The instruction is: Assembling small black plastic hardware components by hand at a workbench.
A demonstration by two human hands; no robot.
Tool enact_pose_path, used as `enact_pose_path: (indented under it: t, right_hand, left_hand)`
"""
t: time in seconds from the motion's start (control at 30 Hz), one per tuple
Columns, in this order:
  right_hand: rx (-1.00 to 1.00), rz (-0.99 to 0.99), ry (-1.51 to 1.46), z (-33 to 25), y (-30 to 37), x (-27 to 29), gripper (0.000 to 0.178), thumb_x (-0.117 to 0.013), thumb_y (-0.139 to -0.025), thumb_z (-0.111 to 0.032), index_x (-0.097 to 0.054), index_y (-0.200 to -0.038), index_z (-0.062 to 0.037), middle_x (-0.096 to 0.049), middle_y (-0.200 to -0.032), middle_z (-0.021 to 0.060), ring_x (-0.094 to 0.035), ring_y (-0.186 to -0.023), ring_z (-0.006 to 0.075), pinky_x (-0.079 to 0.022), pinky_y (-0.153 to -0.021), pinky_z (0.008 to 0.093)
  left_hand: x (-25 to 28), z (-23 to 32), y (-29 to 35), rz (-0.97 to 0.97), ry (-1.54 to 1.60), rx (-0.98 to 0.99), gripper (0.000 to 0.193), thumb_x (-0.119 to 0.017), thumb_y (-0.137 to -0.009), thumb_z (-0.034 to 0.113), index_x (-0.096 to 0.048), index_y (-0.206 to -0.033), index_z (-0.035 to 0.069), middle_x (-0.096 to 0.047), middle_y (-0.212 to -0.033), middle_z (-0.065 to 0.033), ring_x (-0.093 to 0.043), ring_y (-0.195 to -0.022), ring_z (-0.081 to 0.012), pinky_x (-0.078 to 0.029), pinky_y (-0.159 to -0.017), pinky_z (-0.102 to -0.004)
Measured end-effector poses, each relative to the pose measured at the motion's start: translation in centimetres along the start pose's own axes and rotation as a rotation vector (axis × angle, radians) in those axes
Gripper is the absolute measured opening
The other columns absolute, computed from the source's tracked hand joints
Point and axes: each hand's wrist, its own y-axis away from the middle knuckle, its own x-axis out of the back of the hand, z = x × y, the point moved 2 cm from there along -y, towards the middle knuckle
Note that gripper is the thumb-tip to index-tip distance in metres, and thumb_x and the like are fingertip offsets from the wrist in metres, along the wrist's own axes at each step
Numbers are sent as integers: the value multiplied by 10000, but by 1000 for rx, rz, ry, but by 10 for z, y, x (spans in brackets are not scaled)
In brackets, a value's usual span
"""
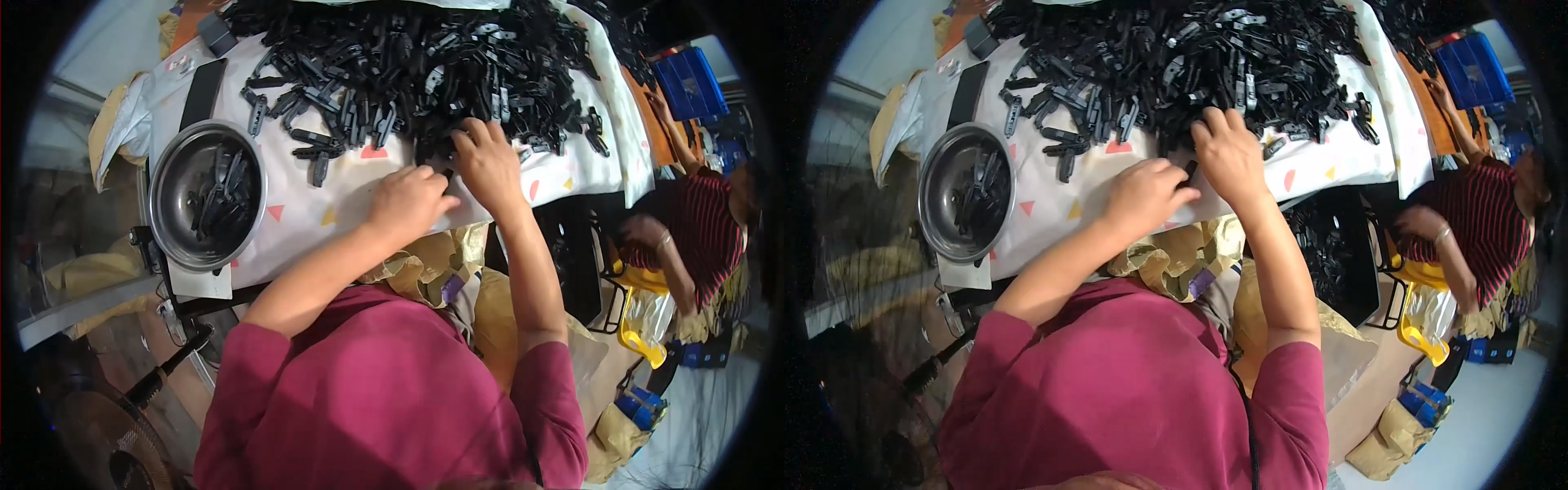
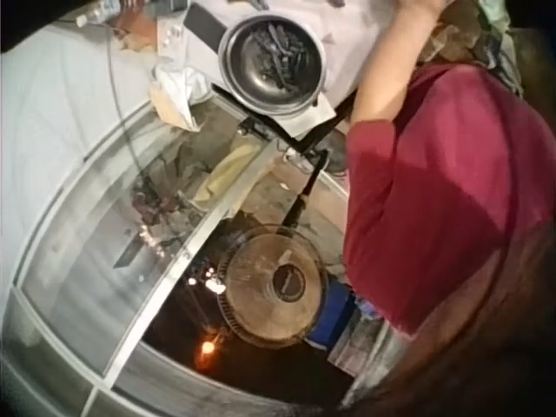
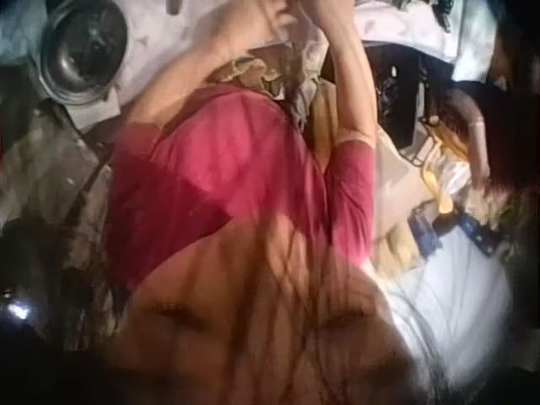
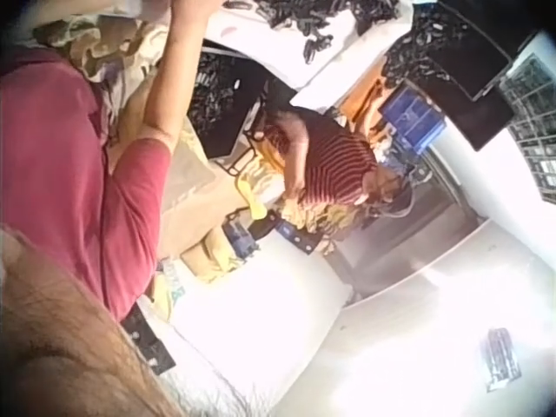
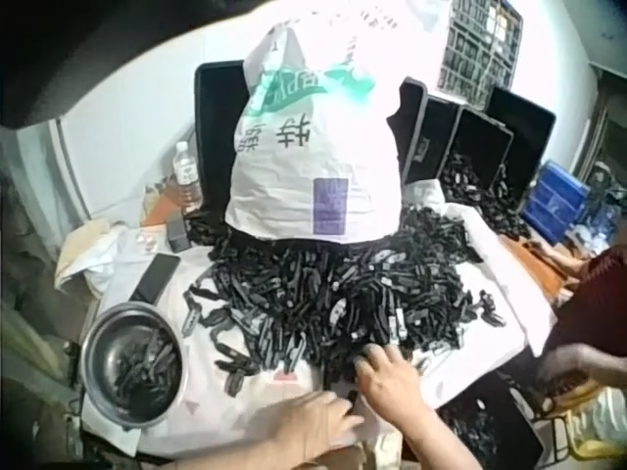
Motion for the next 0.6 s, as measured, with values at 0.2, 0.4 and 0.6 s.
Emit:
enact_pose_path:
  t: [0.2,0.4,0.6]
  right_hand:
    - [81,-66,105,-3,-2,-7,49,-562,-671,-113,-547,-711,-89,-509,-875,28,-496,-773,185,-459,-586,270]
    - [77,-1,43,-9,2,-11,120,-601,-660,-139,-542,-752,-91,-512,-892,26,-497,-777,191,-459,-604,281]
    - [-30,158,-288,-13,13,2,278,-681,-656,-49,-544,-898,-38,-595,-911,66,-554,-741,184,-467,-625,281]
  left_hand:
    - [-4,-5,-9,-62,-220,-10,168,-644,-742,227,-652,-734,59,-609,-845,-119,-580,-830,-267,-486,-683,-359]
    - [10,-19,-22,195,-233,163,271,-663,-741,225,-483,-845,51,-602,-759,-132,-595,-732,-307,-480,-667,-398]
    - [29,-57,-9,90,180,389,358,-657,-716,121,-545,-1045,33,-623,-692,-134,-629,-689,-292,-486,-619,-368]
